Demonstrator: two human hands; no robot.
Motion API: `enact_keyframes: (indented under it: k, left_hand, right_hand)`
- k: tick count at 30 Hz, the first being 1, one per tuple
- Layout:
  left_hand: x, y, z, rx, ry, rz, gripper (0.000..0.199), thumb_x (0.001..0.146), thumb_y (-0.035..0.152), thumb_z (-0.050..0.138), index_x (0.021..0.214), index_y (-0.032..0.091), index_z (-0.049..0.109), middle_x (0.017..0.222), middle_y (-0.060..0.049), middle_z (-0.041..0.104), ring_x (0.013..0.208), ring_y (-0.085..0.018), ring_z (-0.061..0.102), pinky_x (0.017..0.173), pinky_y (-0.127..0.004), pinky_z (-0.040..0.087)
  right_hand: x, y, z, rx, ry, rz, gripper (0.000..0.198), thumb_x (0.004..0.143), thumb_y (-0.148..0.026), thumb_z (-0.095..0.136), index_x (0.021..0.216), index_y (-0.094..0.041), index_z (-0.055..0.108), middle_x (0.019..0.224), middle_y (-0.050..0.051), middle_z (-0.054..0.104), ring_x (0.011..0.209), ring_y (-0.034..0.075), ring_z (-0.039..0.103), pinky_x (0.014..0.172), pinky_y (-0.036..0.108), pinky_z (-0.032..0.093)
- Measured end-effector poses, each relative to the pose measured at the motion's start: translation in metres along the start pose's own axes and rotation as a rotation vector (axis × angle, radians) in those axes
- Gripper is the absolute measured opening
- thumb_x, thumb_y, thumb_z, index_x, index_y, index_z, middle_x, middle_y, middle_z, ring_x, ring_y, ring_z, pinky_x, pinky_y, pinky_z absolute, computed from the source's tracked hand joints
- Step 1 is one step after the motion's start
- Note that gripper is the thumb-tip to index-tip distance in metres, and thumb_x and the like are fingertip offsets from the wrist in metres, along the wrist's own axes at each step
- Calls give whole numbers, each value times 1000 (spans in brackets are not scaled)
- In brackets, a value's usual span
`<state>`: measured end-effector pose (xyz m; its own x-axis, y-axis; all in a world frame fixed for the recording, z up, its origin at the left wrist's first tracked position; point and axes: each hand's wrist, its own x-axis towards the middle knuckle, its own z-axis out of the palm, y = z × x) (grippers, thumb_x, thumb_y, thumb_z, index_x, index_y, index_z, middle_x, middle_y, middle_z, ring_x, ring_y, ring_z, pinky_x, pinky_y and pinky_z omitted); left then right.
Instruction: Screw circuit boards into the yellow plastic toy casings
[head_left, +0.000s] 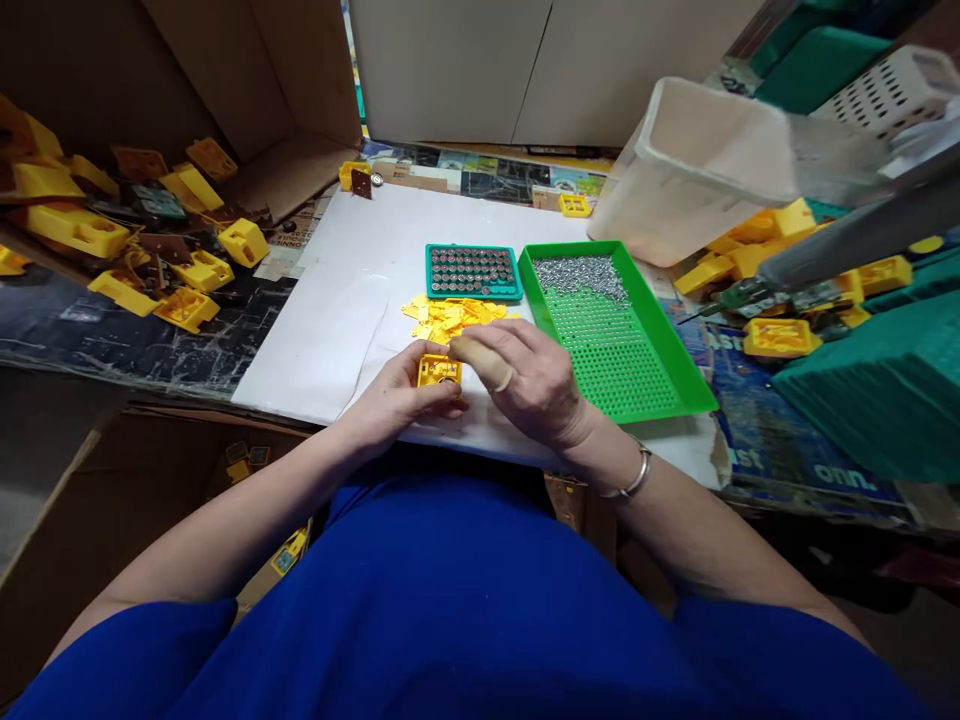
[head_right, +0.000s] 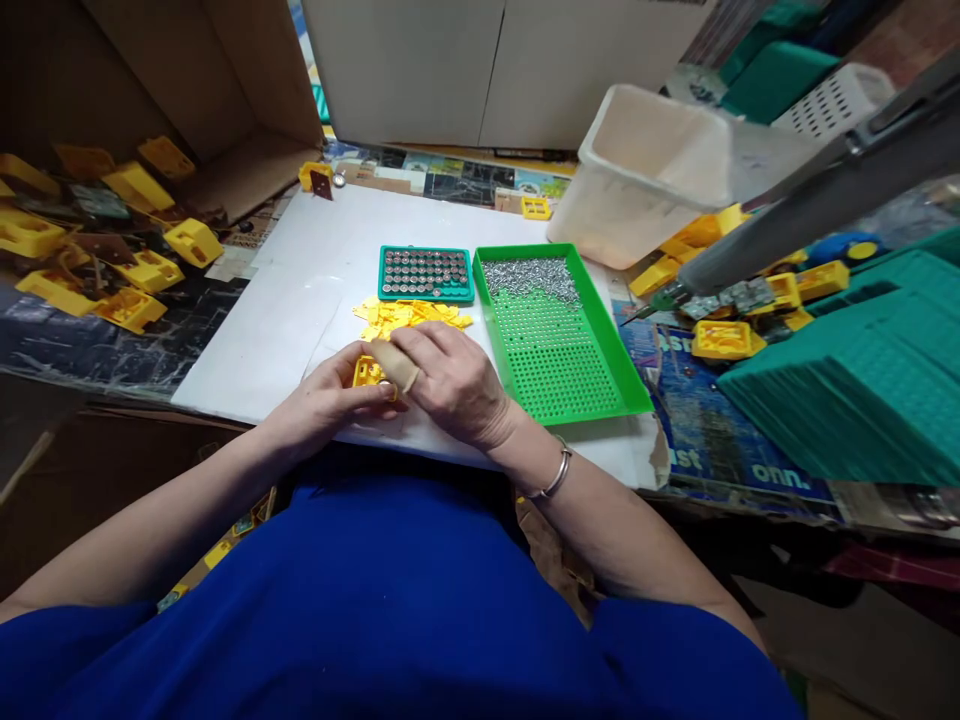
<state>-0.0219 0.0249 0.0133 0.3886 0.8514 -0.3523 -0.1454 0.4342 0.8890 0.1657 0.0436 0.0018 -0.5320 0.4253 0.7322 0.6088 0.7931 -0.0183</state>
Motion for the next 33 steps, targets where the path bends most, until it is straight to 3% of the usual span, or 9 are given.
enact_keyframes:
  k: [5, 7, 11, 15, 20, 23, 27, 30, 33]
  left_hand:
    - [0, 1, -4, -65, 95, 43, 42, 68, 20, 81, 101, 19, 55, 83, 0, 69, 71, -17, 72, 65, -27, 56]
    - [1, 1, -4, -102, 123, 78, 41, 66, 19, 81, 100, 18, 59, 87, 0, 70, 71, -15, 71, 67, -27, 56]
    - [1, 3, -3, -179, 94, 59, 38, 64, 13, 79, 99, 18, 63, 90, 0, 72, 79, -13, 68, 73, -24, 55]
    - [-1, 6, -2, -256, 27, -15, 39, 67, 16, 76, 104, 17, 63, 88, -2, 72, 87, -14, 68, 80, -24, 54]
    - [-1, 2, -3, -171, 12, 26, 41, 68, 20, 81, 103, 21, 60, 88, 0, 72, 79, -13, 66, 75, -24, 50]
    - [-1, 0, -3, -110, -8, 68, 34, 70, 18, 77, 101, 21, 64, 86, 2, 71, 77, -12, 64, 73, -23, 48]
    - [0, -2, -3, -177, -83, 30, 30, 70, 14, 67, 99, 19, 67, 95, -1, 70, 88, -16, 64, 82, -29, 52]
    - [2, -1, -4, -258, -138, -13, 30, 70, 16, 61, 99, 17, 67, 102, -5, 70, 94, -20, 65, 85, -35, 55]
    - [4, 0, -6, -275, -155, -7, 32, 70, 18, 60, 101, 17, 67, 105, -6, 70, 97, -22, 65, 85, -37, 57]
  right_hand:
    - [-1, -9, -6, 361, 51, 435, 19, 90, -17, 63, 109, -17, 62, 93, 5, 75, 76, 14, 71, 69, 27, 60]
    - [-2, -16, -9, 512, 38, 496, 14, 87, -16, 67, 101, -18, 63, 88, 2, 75, 71, 11, 71, 67, 22, 59]
    - [-8, -26, -11, 485, 71, 320, 14, 86, -11, 67, 96, -19, 64, 85, 2, 76, 75, 12, 73, 70, 22, 60]
    - [-15, -27, -10, 363, 60, 117, 18, 89, -10, 61, 105, -19, 64, 93, 7, 77, 88, 16, 74, 77, 27, 62]
    - [-18, -27, -9, 248, -9, -71, 26, 92, -8, 56, 115, -17, 63, 104, 13, 75, 95, 19, 72, 80, 32, 62]
    - [-13, -25, -11, 276, -56, 0, 23, 95, -11, 53, 115, -16, 64, 97, 11, 75, 87, 17, 71, 75, 31, 61]
    - [2, -15, -16, 421, -252, 190, 21, 99, -20, 52, 111, -16, 68, 99, 9, 74, 89, 16, 70, 78, 28, 57]
    - [12, -9, -20, 436, -370, 262, 22, 96, -23, 58, 113, -18, 70, 97, 7, 73, 85, 16, 67, 75, 27, 53]
    - [18, -8, -23, 441, -405, 364, 24, 93, -20, 62, 115, -20, 70, 93, 5, 71, 81, 15, 64, 74, 28, 51]
